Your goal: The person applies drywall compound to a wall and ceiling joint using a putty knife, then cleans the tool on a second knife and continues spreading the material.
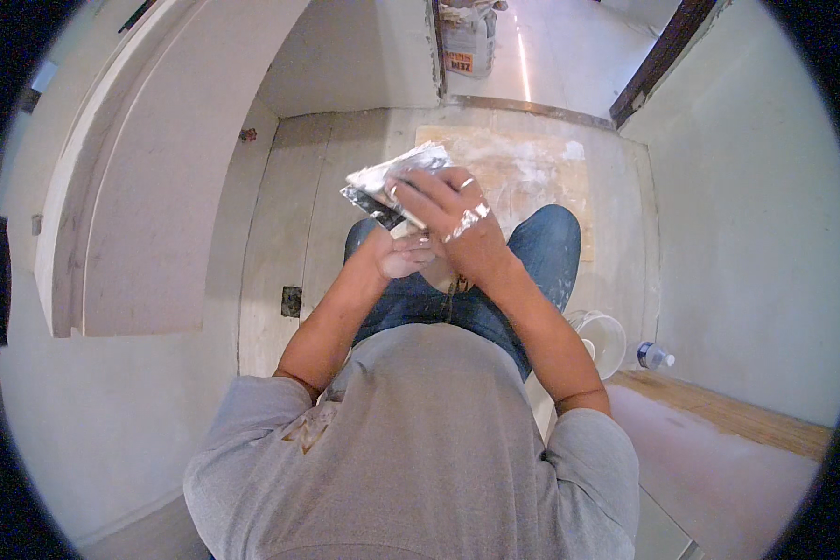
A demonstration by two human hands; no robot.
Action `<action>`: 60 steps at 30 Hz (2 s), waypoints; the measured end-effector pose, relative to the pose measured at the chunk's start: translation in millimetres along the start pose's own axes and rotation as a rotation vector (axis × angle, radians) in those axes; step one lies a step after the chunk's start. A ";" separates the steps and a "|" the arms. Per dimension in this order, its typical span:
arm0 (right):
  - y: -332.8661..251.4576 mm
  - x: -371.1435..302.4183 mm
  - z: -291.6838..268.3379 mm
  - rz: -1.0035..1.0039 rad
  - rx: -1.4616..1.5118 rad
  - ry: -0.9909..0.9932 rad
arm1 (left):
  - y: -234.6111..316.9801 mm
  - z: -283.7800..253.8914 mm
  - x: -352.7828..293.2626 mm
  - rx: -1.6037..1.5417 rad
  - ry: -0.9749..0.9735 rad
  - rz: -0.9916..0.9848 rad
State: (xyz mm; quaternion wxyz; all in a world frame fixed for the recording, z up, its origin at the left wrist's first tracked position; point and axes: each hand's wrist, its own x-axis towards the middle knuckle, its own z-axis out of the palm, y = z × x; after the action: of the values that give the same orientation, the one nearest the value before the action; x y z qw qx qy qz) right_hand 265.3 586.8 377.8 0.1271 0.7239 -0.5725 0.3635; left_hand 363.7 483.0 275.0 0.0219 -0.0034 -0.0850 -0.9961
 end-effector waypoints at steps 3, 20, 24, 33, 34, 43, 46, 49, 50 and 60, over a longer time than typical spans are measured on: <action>20.4 -2.5 0.4 0.108 -0.078 0.001 | 1.9 -2.2 -2.7 -0.183 -0.248 -0.137; 3.1 -15.5 4.0 0.097 -0.088 0.044 | 5.5 -12.7 -2.6 -0.263 -0.041 -0.142; 9.3 -11.8 5.7 0.116 -0.065 0.076 | 5.9 -17.6 -1.3 -0.217 -0.140 -0.155; 19.5 -13.1 4.0 0.142 -0.025 0.049 | 4.7 0.7 3.6 -0.171 -0.163 -0.122; 22.4 -11.7 3.5 0.168 -0.027 0.064 | 3.5 -5.8 2.0 -0.172 -0.161 -0.123; 23.8 -12.3 8.9 0.181 0.002 0.111 | 5.1 -4.9 -0.2 -0.201 -0.186 -0.125; 20.9 -17.2 12.3 0.112 -0.064 0.023 | 6.0 -11.5 -2.4 -0.355 0.016 -0.074; 27.2 -8.3 2.5 0.152 0.019 0.061 | 7.7 -11.2 0.1 -0.200 -0.214 -0.138; 26.9 -10.4 6.4 0.157 -0.004 0.042 | 5.6 -9.1 0.8 -0.213 -0.237 -0.117; 31.6 -22.6 10.2 -0.069 -0.066 -0.051 | 2.0 -19.0 -8.8 -0.376 -0.169 -0.099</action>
State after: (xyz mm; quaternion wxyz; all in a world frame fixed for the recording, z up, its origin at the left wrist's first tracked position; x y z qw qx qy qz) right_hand 238.2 587.4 348.1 0.1487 0.7477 -0.5618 0.3214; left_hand 372.5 478.2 256.5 -0.0351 -0.0870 0.1008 -0.9905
